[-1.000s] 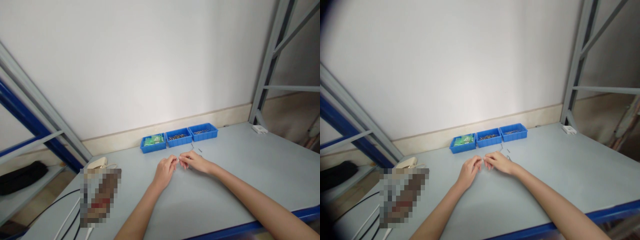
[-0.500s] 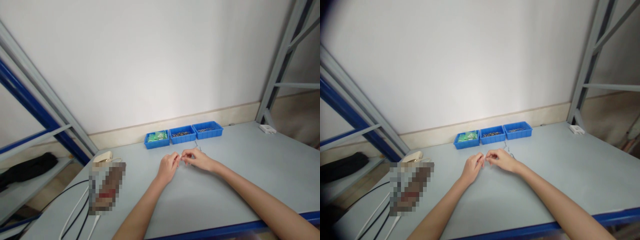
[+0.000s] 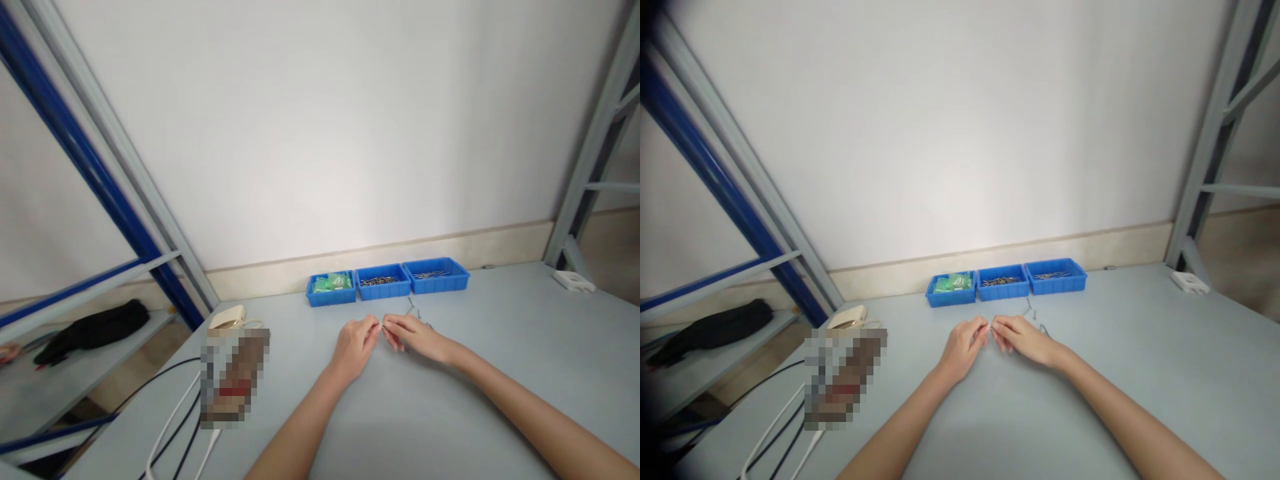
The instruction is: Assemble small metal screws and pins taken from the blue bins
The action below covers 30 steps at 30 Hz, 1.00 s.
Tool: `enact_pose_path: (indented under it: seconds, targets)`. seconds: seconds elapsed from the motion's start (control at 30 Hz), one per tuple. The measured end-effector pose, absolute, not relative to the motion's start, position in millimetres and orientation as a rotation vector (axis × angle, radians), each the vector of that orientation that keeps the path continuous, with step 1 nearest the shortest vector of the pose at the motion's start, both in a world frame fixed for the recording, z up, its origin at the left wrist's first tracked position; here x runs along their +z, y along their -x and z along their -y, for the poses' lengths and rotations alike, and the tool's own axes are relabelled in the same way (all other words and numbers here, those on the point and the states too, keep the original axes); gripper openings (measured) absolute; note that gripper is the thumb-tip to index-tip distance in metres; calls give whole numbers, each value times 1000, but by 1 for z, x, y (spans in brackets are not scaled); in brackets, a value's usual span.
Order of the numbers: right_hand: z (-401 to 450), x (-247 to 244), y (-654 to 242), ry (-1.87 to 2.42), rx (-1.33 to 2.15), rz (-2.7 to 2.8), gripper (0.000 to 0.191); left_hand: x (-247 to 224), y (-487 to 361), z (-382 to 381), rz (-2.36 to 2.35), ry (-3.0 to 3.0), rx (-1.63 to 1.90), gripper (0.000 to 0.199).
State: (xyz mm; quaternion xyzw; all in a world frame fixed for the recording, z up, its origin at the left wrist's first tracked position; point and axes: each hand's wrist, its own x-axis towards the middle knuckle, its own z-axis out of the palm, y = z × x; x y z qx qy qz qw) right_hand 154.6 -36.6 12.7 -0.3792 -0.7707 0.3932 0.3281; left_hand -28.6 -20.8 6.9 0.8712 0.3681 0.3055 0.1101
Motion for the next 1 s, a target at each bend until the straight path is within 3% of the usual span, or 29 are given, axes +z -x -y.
enact_pose_path:
  seconds: [0.17,0.53,1.0]
  targets:
    - [37,16,-155,993,989,2019,42,7,28,21,-1148,-2574,928,39]
    - [37,13,-155,1027,980,2002,55,5,30,22,-1015,-2745,910,30]
    - [40,21,-155,1109,748,2054,32,11,26,19,-1175,-2500,901,42]
